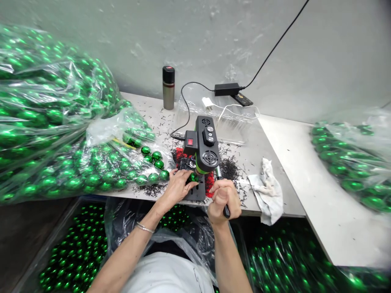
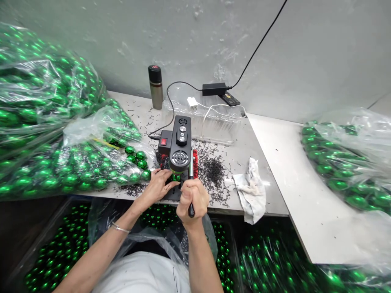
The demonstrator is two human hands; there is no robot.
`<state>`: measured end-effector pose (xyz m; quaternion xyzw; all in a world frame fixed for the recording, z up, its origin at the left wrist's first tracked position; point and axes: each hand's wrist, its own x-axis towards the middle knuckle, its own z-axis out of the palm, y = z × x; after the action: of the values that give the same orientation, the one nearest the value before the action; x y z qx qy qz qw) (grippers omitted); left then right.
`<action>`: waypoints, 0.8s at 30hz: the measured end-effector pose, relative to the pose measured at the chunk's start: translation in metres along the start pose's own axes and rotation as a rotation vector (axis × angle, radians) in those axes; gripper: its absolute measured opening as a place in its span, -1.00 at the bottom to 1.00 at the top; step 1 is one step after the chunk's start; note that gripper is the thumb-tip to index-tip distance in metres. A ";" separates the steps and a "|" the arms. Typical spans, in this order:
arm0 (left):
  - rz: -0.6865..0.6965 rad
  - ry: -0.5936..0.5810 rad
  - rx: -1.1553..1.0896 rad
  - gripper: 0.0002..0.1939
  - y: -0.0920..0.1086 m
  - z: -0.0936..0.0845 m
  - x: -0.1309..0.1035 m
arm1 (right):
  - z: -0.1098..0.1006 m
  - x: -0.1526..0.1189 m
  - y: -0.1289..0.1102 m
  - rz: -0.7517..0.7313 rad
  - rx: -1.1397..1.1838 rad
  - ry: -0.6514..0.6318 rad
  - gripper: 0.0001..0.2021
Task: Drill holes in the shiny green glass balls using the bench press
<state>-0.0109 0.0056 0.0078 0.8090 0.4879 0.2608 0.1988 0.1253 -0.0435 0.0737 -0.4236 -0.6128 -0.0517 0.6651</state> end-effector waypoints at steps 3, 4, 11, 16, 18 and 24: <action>0.001 0.059 -0.020 -0.68 -0.001 0.009 -0.006 | -0.001 -0.001 0.001 0.000 0.008 -0.012 -0.71; 0.006 0.083 -0.030 -0.67 -0.002 0.012 -0.009 | -0.001 -0.001 0.001 -0.003 0.006 -0.018 -0.71; 0.001 0.166 -0.081 -0.65 -0.006 0.022 -0.017 | 0.000 -0.006 0.003 0.009 -0.019 -0.011 -0.71; -0.004 0.187 -0.058 -0.66 -0.007 0.023 -0.016 | 0.001 -0.025 0.014 -0.017 0.005 -0.021 -0.69; -0.004 0.190 -0.057 -0.66 -0.008 0.023 -0.017 | 0.003 -0.034 0.021 -0.039 -0.011 -0.026 -0.68; -0.006 0.201 -0.053 -0.68 -0.007 0.025 -0.016 | 0.009 -0.047 0.030 -0.036 -0.001 0.031 -0.64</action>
<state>-0.0067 -0.0077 -0.0194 0.7718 0.5006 0.3530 0.1706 0.1250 -0.0401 0.0171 -0.4121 -0.6100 -0.0705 0.6731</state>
